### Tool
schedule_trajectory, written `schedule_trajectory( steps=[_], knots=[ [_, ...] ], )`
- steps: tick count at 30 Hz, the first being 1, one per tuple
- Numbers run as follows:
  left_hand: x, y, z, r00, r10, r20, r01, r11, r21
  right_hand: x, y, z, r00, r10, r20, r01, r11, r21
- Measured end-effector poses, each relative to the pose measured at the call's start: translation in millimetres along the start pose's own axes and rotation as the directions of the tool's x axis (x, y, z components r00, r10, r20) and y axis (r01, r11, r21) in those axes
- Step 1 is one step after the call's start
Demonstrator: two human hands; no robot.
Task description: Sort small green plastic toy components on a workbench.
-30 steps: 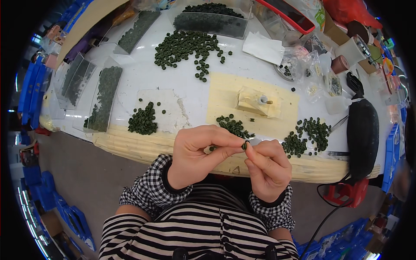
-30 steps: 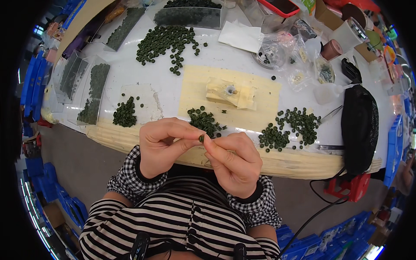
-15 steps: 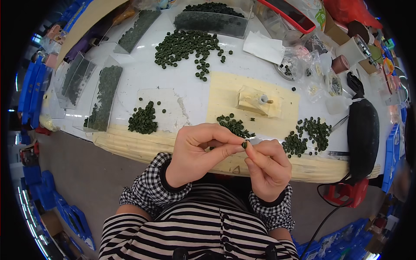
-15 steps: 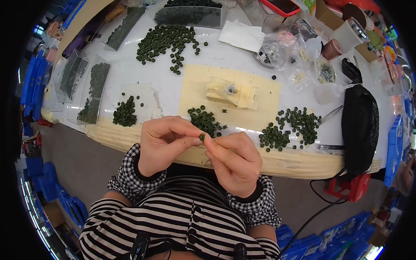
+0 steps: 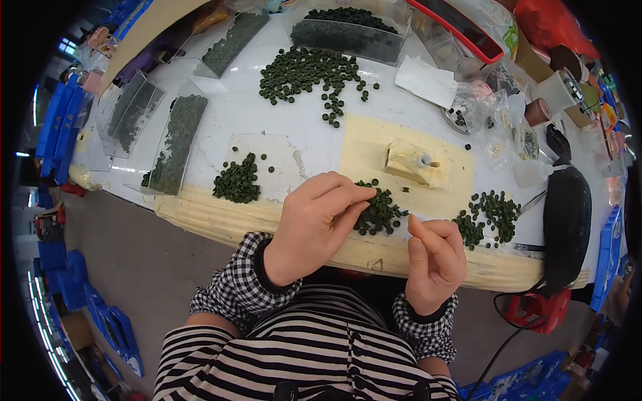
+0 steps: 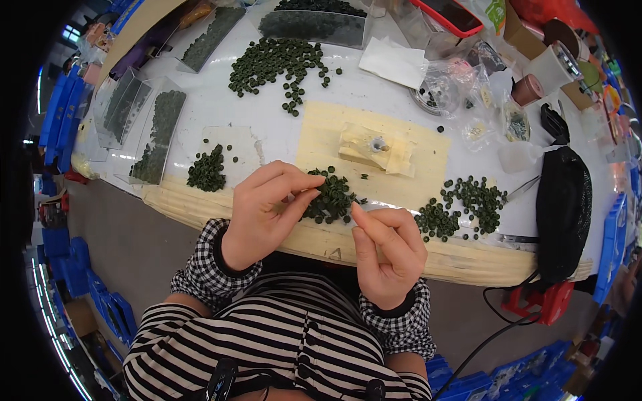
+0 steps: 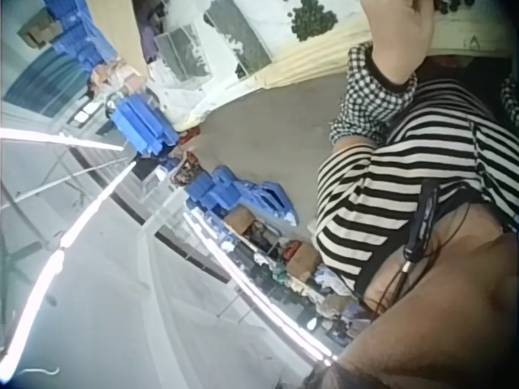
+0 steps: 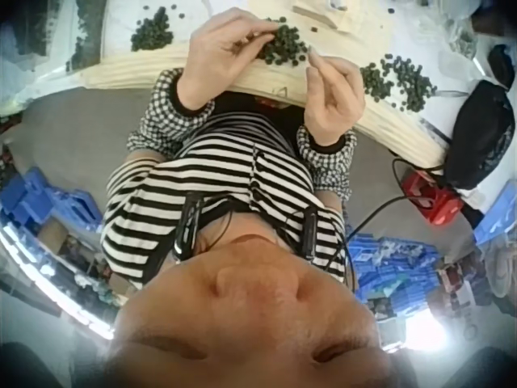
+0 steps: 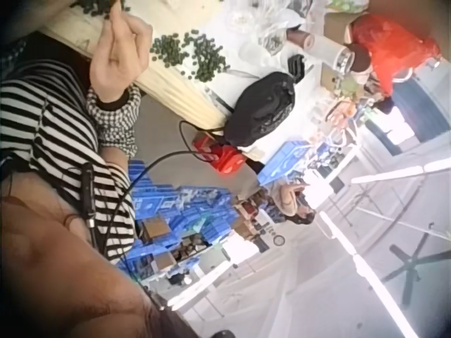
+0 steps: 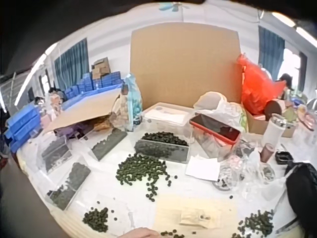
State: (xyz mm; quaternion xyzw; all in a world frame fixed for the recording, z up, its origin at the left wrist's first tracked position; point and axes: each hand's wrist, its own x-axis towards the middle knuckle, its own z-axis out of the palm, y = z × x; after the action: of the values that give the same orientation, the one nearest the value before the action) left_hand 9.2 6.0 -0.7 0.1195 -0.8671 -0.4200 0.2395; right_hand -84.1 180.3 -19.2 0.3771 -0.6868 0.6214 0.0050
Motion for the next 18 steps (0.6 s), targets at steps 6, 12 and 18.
schedule_trajectory(
  steps=[6,12,18],
  knots=[
    [-1,-8,-22,0.983,0.141,-0.121,-0.098,0.947,0.304,-2,0,0,1.000,0.014,-0.003,-0.014,1.000,-0.007],
    [-14,-34,-63,0.986,0.049,-0.157,0.079,0.699,0.710,-2,0,2,1.000,0.009,0.005,-0.009,1.000,-0.022],
    [-22,-32,-55,0.994,0.047,-0.098,0.018,0.818,0.574,-4,0,-2,1.000,0.026,-0.018,-0.026,0.999,-0.021]
  ],
)
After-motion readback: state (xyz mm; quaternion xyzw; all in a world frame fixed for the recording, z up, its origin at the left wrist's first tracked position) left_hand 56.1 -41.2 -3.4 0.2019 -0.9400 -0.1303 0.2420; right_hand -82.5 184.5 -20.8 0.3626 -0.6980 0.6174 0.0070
